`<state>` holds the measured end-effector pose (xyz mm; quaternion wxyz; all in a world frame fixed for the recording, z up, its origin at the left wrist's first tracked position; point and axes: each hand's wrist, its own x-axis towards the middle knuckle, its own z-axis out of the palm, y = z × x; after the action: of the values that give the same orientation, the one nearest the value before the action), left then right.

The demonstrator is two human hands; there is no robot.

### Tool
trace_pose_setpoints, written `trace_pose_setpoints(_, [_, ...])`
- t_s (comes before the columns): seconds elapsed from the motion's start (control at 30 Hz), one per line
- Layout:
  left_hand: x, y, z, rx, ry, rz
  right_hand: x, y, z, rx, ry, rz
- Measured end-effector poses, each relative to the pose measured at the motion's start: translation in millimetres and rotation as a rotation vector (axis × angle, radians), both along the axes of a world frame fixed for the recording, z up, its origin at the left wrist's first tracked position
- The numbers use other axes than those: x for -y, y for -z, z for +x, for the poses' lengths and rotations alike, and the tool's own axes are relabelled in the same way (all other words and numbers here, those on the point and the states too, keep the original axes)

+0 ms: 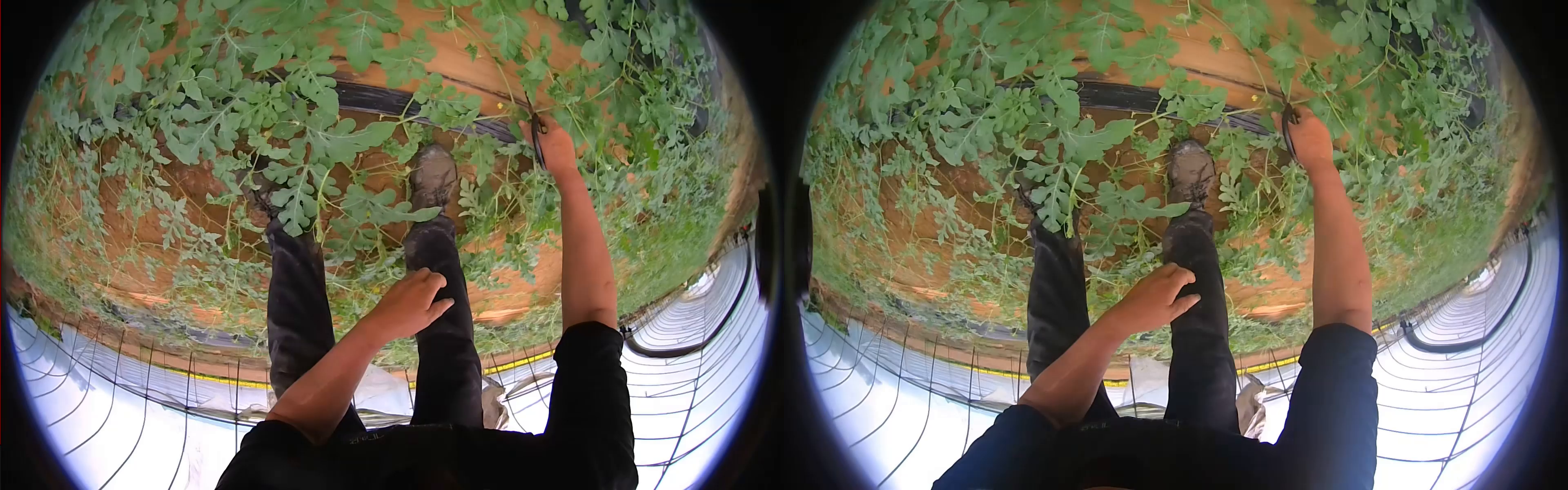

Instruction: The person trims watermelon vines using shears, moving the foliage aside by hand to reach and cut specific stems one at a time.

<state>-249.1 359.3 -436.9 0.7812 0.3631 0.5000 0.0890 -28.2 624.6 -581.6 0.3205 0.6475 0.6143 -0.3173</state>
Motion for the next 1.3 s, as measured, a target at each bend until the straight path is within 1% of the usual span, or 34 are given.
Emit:
trace_pose_setpoints(0.13, [-3,-5,-7,0.004,-0.035,0.007,-2,-11,-20,-0.029,-0.007,0.045])
trace_pose_setpoints(0.2, [-3,-5,-9,-0.014,-0.037,0.028,2,-12,-39,-0.187,-0.037,0.134])
trace_pose_setpoints(0.23, [-4,-5,-10,-0.025,-0.03,0.042,-1,-12,-54,-0.199,-0.044,0.142])
trace_pose_setpoints(0.3, [-5,-6,-13,-0.031,-0.052,0.051,-5,-13,-85,-0.165,-0.193,0.094])
trace_pose_setpoints(0.33, [-5,-7,-15,-0.024,-0.068,0.051,-4,0,-89,-0.231,-0.232,0.166])
trace_pose_setpoints(0.37, [-5,-8,-17,-0.034,-0.078,0.054,-5,11,-100,-0.242,-0.241,0.169])
trace_pose_setpoints(0.43, [-5,-9,-18,-0.032,-0.09,0.055,-7,24,-134,-0.494,-0.058,0.318])
trace_pose_setpoints(0.47, [-4,-9,-18,-0.036,-0.1,0.057,-9,25,-151,-0.5,-0.068,0.317])
trace_pose_setpoints(0.53, [0,-11,-18,-0.046,-0.152,0.099,-17,13,-197,-0.397,-0.112,0.187])
trace_pose_setpoints(0.57, [0,-11,-18,-0.059,-0.166,0.095,-17,18,-209,-0.41,-0.124,0.18])
trace_pose_setpoints(0.63, [0,-11,-19,-0.041,-0.124,0.12,-11,29,-234,-0.232,-0.364,0.11])
trace_pose_setpoints(0.67, [0,-12,-19,-0.05,-0.14,0.133,-6,31,-241,-0.249,-0.377,0.105])
trace_pose_setpoints(0.73, [-3,-16,-26,-0.063,-0.16,0.125,1,28,-248,-0.334,-0.568,0.052])
trace_pose_setpoints(0.77, [-6,-18,-28,-0.052,-0.166,0.13,4,27,-249,-0.329,-0.585,0.056])
trace_pose_setpoints(0.8, [-6,-18,-29,-0.038,-0.181,0.146,8,13,-254,-0.28,-0.63,0.061])
trace_pose_setpoints(0.87, [-5,-18,-31,-0.038,-0.229,0.095,8,-5,-257,-0.185,-0.684,0.089])
trace_pose_setpoints(0.93, [-8,-20,-37,-0.023,-0.249,0.1,13,-5,-250,-0.219,-0.411,0.126])
trace_pose_setpoints(0.97, [-9,-21,-40,-0.037,-0.26,0.078,13,1,-240,-0.2,-0.415,0.139])
trace_pose_setpoints(1.03, [-7,-21,-43,-0.018,-0.262,0.092,7,21,-221,-0.333,-0.152,0.39])
trace_pose_setpoints(1.07, [-6,-21,-43,-0.018,-0.267,0.091,-1,29,-214,-0.325,-0.155,0.396])
trace_pose_setpoints(1.13, [-4,-21,-43,-0.012,-0.272,0.093,-17,36,-209,-0.533,0.344,0.61])
trace_pose_setpoints(1.17, [-2,-20,-42,-0.017,-0.275,0.109,-27,36,-207,-0.53,0.343,0.613])
trace_pose_setpoints(1.23, [0,-21,-40,-0.021,-0.277,0.122,-48,28,-210,-0.594,0.826,0.398])
trace_pose_setpoints(1.27, [0,-21,-39,-0.022,-0.285,0.132,-59,42,-199,-0.569,0.731,0.33])
trace_pose_setpoints(1.3, [1,-21,-39,-0.023,-0.291,0.141,-60,38,-202,-0.567,0.735,0.331])
